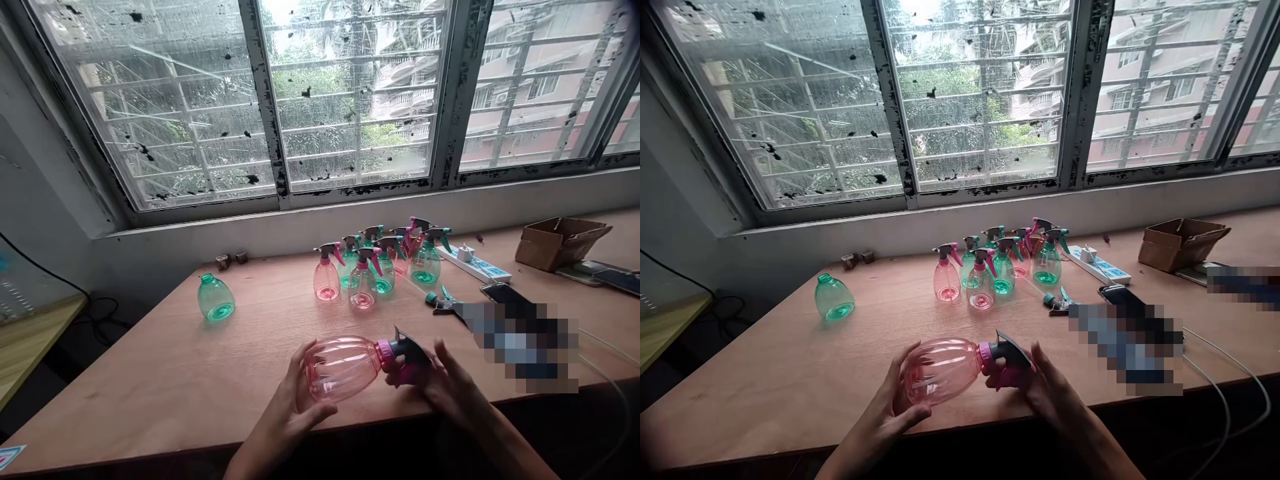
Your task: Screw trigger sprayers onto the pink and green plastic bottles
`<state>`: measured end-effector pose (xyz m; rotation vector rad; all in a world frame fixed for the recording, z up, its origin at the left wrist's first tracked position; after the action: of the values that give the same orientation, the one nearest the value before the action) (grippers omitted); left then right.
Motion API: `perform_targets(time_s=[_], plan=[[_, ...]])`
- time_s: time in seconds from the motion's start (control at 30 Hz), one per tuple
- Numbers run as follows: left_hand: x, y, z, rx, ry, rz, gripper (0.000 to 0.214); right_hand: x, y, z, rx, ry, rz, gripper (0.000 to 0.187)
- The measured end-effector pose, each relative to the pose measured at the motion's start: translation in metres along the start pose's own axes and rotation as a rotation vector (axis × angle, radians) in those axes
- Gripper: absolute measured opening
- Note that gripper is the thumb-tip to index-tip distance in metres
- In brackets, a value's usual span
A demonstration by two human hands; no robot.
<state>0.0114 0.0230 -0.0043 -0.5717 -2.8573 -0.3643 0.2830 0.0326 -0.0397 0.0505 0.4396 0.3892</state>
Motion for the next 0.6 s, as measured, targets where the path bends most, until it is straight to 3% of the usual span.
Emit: perform_targets(time_s=[0.1, 0.2, 0.33, 0.43, 0.5, 0.6], plan=[[0.0, 0.001, -0.001, 0.019, 0.037, 0.046, 0.077, -0.003, -0.004, -0.001, 0.11, 0.034, 0.07, 0.079], [0.001, 0.002, -0.001, 0.035, 0.127, 0.104, 0.072, -0.014, -0.008, 0.001, 0.272, -0.183, 0.096, 0.083], [0.001, 0.005, -0.006, -0.043, 0.424, 0.095, 0.074, -0.039, -0.008, -0.005, 0.192, -0.577, 0.03, 0.09], [-0.002, 0.007, -0.006, -0.085, 0.532, 0.09, 0.077, -0.056, -0.001, -0.007, 0.245, -0.714, -0.022, 0.074], [-0.004, 0.007, -0.004, -0.086, 0.557, 0.078, 0.079, -0.061, 0.006, -0.005, 0.31, -0.785, -0.056, 0.064], [-0.005, 0.004, -0.003, -0.086, 0.595, 0.067, 0.081, -0.053, 0.02, 0.001, 0.298, -0.865, -0.097, 0.067]])
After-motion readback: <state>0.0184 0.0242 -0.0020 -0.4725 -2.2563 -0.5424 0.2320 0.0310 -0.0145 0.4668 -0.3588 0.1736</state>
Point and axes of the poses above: each hand's wrist, its own y-axis towards the middle knuckle, its own x-axis out of the back of the hand, z = x × y, the point moved 3 cm from there along y, towards the middle knuckle, and after that the axes turned 2 degrees about -y, right-handed, at the moved point
